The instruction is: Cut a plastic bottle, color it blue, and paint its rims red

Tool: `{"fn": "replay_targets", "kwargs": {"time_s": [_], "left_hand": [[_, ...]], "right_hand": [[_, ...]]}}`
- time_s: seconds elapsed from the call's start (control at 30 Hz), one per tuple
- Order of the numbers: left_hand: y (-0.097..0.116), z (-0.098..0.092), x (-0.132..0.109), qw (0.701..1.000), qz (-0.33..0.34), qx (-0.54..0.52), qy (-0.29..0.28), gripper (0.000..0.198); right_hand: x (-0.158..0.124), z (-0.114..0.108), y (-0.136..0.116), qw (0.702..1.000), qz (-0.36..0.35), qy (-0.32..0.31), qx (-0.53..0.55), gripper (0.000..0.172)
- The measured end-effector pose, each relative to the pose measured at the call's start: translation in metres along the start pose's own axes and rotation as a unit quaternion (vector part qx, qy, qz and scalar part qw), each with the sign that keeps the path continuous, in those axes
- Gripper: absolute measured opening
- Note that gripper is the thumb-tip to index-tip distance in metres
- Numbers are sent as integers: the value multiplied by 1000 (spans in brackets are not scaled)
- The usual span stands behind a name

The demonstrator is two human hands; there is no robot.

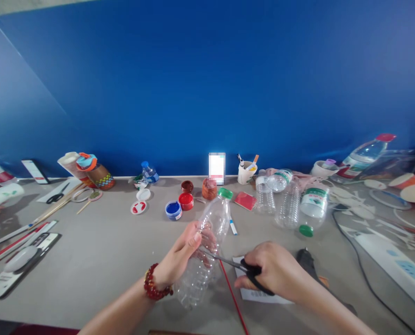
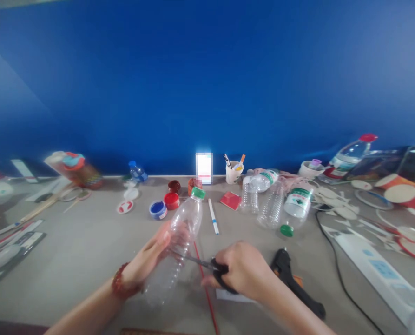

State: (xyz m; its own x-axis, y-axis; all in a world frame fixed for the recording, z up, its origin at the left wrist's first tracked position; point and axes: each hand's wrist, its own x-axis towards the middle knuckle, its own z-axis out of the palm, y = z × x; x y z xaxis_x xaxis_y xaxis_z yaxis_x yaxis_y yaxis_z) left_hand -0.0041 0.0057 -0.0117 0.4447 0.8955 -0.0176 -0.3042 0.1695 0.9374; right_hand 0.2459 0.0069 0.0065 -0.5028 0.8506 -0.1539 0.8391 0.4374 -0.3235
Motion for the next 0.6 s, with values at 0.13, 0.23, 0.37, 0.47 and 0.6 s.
{"fn": "replay_targets", "kwargs": {"time_s": [0.13,0.23,0.37,0.47,0.6], "left_hand": [[0,0,1,1000,12,-2,18,34],[1,0,2,999,9,-30,32,36],[2,1,4,997,24,-55,45,33],[4,3,4,996,31,-66,52,34],[7,7,5,994,33,-98,46,35]], "right_hand": [[1,2,1,998,16,3,57,52],[0,3,7,991,18,6,134,63],[-3,6,13,978,21,0,207,69],[-5,8,14,970,5,8,244,67],[-2,14,15,949,-12,5,315,65]]}}
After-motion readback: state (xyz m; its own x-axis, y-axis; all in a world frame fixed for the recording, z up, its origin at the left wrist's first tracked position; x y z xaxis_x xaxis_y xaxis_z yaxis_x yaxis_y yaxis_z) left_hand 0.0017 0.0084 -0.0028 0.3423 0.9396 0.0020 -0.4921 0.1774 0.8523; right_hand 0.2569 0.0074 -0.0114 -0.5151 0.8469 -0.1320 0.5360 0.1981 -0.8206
